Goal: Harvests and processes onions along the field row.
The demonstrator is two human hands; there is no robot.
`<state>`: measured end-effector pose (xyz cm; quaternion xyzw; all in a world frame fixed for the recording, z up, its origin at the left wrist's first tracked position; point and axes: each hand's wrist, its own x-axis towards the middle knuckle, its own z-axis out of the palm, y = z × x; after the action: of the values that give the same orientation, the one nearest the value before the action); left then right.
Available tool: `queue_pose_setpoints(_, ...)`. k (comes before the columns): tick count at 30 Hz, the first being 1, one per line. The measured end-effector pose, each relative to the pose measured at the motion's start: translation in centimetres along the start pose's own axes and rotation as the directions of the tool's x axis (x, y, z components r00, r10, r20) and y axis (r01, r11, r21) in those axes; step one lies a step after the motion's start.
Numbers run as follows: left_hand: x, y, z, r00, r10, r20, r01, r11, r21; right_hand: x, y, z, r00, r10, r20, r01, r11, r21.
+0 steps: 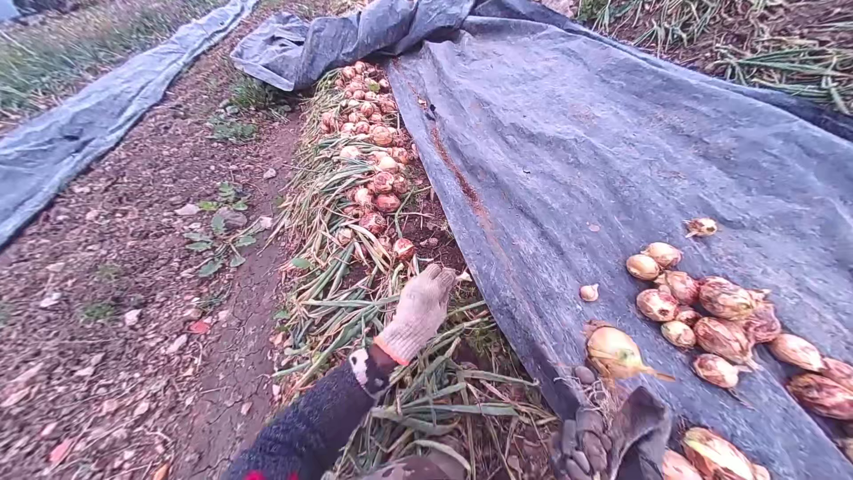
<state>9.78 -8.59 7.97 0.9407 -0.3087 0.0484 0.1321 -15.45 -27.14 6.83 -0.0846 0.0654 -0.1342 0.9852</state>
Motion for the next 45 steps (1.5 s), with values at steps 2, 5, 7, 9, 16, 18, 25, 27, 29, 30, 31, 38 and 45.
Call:
queue_pose_setpoints(2,3.9,-4.5,-0.3,0.971,-0.232,0.054,0.221,0.963,0.154,0.1,-2.1,-0.9,0.979,-0.201,0.025,0.203,0.963,-0.178)
queue_pose_setpoints(5,7.7,-11.2,1.8,0.918,-0.394,-0.046,0.396,0.905,0.153,0.5,-0.1,-2.5,0.963,-0.179,-0.203,0.078,0.902,-0.424)
queue_pose_setpoints(7,9.4,-15.0,4.0,0.890,-0.455,0.022,0.449,0.884,0.132,0.8,2.4,-3.6,0.879,-0.061,-0.473,-0.225,0.822,-0.523)
queue_pose_setpoints(9,10.1,-18.0,6.2,0.914,-0.364,0.181,0.346,0.930,0.123,1.2,3.9,-4.6,0.839,0.017,-0.544,-0.420,0.656,-0.627)
queue_pose_setpoints(16,9.3,-16.4,5.1,0.779,-0.201,0.594,0.026,0.957,0.289,2.0,3.9,-5.8,0.846,-0.012,-0.533,-0.433,0.566,-0.702)
queue_pose_setpoints(18,8.1,-15.9,4.7,0.707,-0.222,0.672,0.005,0.951,0.309,1.9,4.0,-5.6,0.828,-0.042,-0.559,-0.453,0.536,-0.712)
queue_pose_setpoints(25,3.8,-16.2,4.5,0.902,-0.179,0.393,0.057,0.951,0.303,0.9,4.7,-4.4,0.874,-0.172,-0.455,-0.413,0.234,-0.880)
queue_pose_setpoints(27,1.6,-14.8,2.4,0.963,-0.151,0.225,0.117,0.980,0.158,0.7,5.0,-4.3,0.890,-0.231,-0.393,-0.338,0.246,-0.909)
queue_pose_setpoints(29,-1.7,-12.2,0.2,0.972,-0.199,0.127,0.219,0.962,-0.164,0.1,5.3,-4.4,0.914,-0.238,-0.329,-0.288,0.192,-0.938)
queue_pose_setpoints(30,-2.6,-10.5,-0.9,0.972,-0.217,0.087,0.234,0.901,-0.365,0.3,5.5,-4.1,0.930,-0.235,-0.281,-0.248,0.160,-0.955)
queue_pose_setpoints(31,-4.0,-8.8,-1.8,0.970,-0.234,0.068,0.235,0.823,-0.517,0.0,5.8,-3.9,0.944,-0.225,-0.241,-0.216,0.129,-0.968)
queue_pose_setpoints(38,-8.8,0.4,-6.0,0.976,0.038,0.216,0.172,0.478,-0.861,-0.8,7.1,-0.9,0.975,-0.211,-0.067,-0.049,0.086,-0.995)
queue_pose_setpoints(45,-12.2,5.5,-4.7,0.724,0.154,0.672,0.489,0.573,-0.658,-1.4,8.0,-0.9,0.970,-0.243,-0.026,0.059,0.336,-0.940)
